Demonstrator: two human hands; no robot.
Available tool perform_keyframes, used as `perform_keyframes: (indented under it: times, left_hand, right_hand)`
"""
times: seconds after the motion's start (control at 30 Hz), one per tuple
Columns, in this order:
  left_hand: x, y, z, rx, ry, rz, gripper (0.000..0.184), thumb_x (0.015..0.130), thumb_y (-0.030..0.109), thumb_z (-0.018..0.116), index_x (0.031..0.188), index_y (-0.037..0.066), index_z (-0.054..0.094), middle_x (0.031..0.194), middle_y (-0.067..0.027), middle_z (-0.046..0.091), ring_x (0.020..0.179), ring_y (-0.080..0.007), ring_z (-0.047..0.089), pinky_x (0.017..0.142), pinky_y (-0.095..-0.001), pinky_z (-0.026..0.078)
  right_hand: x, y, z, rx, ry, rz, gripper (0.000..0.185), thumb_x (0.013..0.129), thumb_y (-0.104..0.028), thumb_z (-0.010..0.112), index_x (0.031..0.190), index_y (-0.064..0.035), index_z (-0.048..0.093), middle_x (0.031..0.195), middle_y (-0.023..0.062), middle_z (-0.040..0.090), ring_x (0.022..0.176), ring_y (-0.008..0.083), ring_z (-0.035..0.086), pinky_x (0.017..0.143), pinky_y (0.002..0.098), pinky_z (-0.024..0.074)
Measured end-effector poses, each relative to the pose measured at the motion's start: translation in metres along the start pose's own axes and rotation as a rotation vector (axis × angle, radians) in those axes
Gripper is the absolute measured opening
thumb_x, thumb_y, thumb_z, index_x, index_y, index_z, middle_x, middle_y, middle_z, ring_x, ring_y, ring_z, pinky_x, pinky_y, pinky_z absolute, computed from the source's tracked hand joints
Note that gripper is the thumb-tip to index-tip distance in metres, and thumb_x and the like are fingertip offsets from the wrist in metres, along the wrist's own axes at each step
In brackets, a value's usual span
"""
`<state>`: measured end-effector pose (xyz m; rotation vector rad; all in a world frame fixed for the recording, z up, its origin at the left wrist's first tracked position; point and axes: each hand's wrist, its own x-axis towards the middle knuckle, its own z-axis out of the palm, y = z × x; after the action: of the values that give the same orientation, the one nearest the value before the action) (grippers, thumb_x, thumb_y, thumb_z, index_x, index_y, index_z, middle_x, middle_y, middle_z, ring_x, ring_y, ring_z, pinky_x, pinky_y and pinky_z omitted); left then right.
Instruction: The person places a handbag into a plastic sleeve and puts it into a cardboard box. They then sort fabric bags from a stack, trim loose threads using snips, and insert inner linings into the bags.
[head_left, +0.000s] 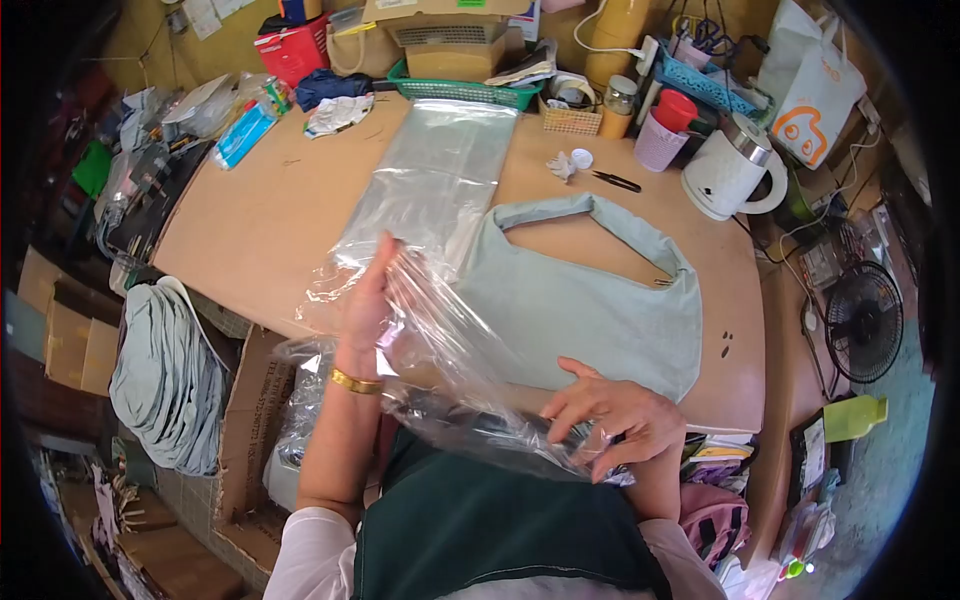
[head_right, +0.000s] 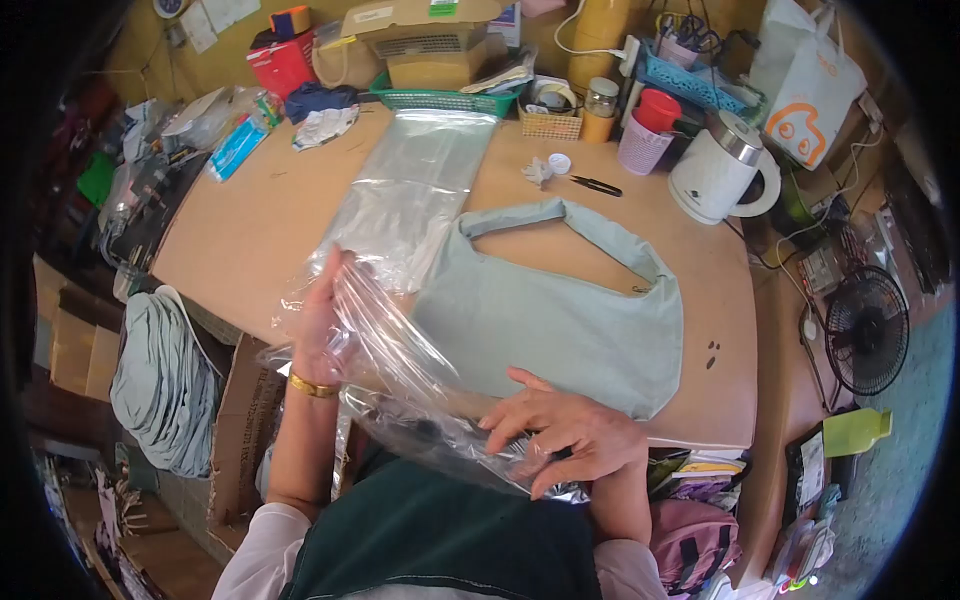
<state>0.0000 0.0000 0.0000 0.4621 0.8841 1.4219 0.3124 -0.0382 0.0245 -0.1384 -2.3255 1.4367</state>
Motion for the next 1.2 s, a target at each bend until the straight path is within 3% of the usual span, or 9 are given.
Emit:
perform_keyframes:
  times: [0.17, 0.3, 0.43, 0.6, 0.77, 0.87, 0.93, 1.03, 1.2]
  left_hand:
    - [-0.011, 0.024, -0.010, -0.220, -0.577, -0.189, 0.034, 0.098, 0.040, 0.050, 0.087, 0.010, 0.060, 0.067, 0.0012, 0.053, 0.057, -0.0096, 0.050, 0.059, -0.0219, 0.043]
    - [-0.025, 0.020, 0.010, 0.901, -1.156, -0.216, 0.022, 0.093, 0.021, 0.061, 0.106, 0.002, 0.063, 0.075, 0.0002, 0.061, 0.063, -0.0069, 0.054, 0.060, -0.0234, 0.045]
    - [-0.015, 0.039, -0.002, 1.103, -0.948, -0.051, 0.023, 0.093, 0.018, 0.061, 0.111, 0.004, 0.063, 0.083, -0.0020, 0.065, 0.070, -0.0080, 0.059, 0.063, -0.0247, 0.047]
    - [-0.030, 0.035, 0.041, -0.198, -0.151, 0.022, 0.032, 0.093, 0.031, 0.061, 0.101, 0.000, 0.062, 0.082, -0.0060, 0.066, 0.069, -0.0108, 0.058, 0.061, -0.0260, 0.047]
    - [-0.004, 0.029, -0.026, 0.342, -0.894, -0.144, 0.036, 0.083, 0.034, 0.071, 0.088, 0.000, 0.062, 0.081, -0.0074, 0.062, 0.066, -0.0141, 0.056, 0.058, -0.0266, 0.044]
    - [-0.006, 0.032, -0.034, 0.667, -0.973, -0.299, 0.036, 0.076, 0.030, 0.077, 0.088, -0.001, 0.062, 0.073, -0.0050, 0.058, 0.057, -0.0152, 0.053, 0.055, -0.0264, 0.041]
    - [-0.009, 0.026, -0.033, 0.094, -0.399, 0.084, 0.041, 0.077, 0.031, 0.078, 0.095, -0.001, 0.060, 0.073, -0.0032, 0.056, 0.057, -0.0142, 0.052, 0.054, -0.0258, 0.040]
    - [0.000, 0.027, -0.023, -0.265, -0.754, -0.099, 0.057, 0.081, 0.042, 0.073, 0.118, 0.001, 0.056, 0.084, -0.0029, 0.062, 0.075, -0.0141, 0.059, 0.071, -0.0284, 0.046]
    - [-0.012, 0.057, -0.007, 0.963, -1.020, -0.346, 0.028, 0.088, 0.024, 0.069, 0.096, -0.001, 0.060, 0.080, 0.0002, 0.060, 0.068, -0.0062, 0.052, 0.060, -0.0224, 0.041]
  right_hand:
    - [-0.020, 0.026, 0.017, 0.699, 0.692, -0.387, 0.031, 0.088, -0.035, 0.064, 0.078, -0.0065, 0.067, 0.083, 0.0082, 0.068, 0.092, 0.0265, 0.062, 0.100, 0.0482, 0.0301]
    - [-0.035, 0.040, 0.019, 0.777, 1.163, -0.386, 0.037, 0.087, -0.040, 0.063, 0.070, -0.0069, 0.061, 0.073, 0.0060, 0.064, 0.068, 0.0211, 0.058, 0.090, 0.0441, 0.0358]
    - [-0.058, 0.047, 0.014, 0.866, 0.562, -0.205, 0.035, 0.080, -0.041, 0.069, 0.077, -0.0057, 0.065, 0.074, 0.0078, 0.062, 0.065, 0.0174, 0.054, 0.080, 0.0392, 0.0376]
    - [-0.040, 0.042, 0.003, 0.369, -0.167, -0.141, 0.045, 0.085, -0.037, 0.067, 0.116, -0.0045, 0.062, 0.085, 0.0136, 0.064, 0.078, 0.0257, 0.059, 0.078, 0.0408, 0.0390]
    - [-0.084, 0.036, 0.016, 1.295, 1.587, -0.508, 0.029, 0.093, -0.043, 0.054, 0.094, -0.0155, 0.063, 0.063, 0.0047, 0.057, 0.061, 0.0183, 0.053, 0.078, 0.0427, 0.0418]
    - [-0.082, 0.030, 0.005, 1.166, 0.949, -0.334, 0.025, 0.097, -0.037, 0.052, 0.086, -0.0138, 0.054, 0.050, -0.0012, 0.037, 0.047, 0.0123, 0.037, 0.048, 0.0271, 0.0330]
    - [-0.074, 0.021, 0.012, 0.341, 0.816, 0.179, 0.024, 0.096, -0.031, 0.054, 0.083, -0.0116, 0.055, 0.052, -0.0006, 0.039, 0.048, 0.0132, 0.041, 0.051, 0.0277, 0.0359]
    - [-0.053, 0.001, 0.016, 0.046, 0.130, 0.415, 0.025, 0.096, -0.025, 0.056, 0.079, -0.0079, 0.057, 0.061, 0.0001, 0.047, 0.053, 0.0123, 0.049, 0.055, 0.0241, 0.0389]
    - [-0.097, 0.024, 0.002, 1.088, 0.991, -0.322, 0.027, 0.088, -0.023, 0.067, 0.082, 0.0018, 0.060, 0.076, 0.0086, 0.064, 0.061, 0.0190, 0.058, 0.058, 0.0320, 0.0461]
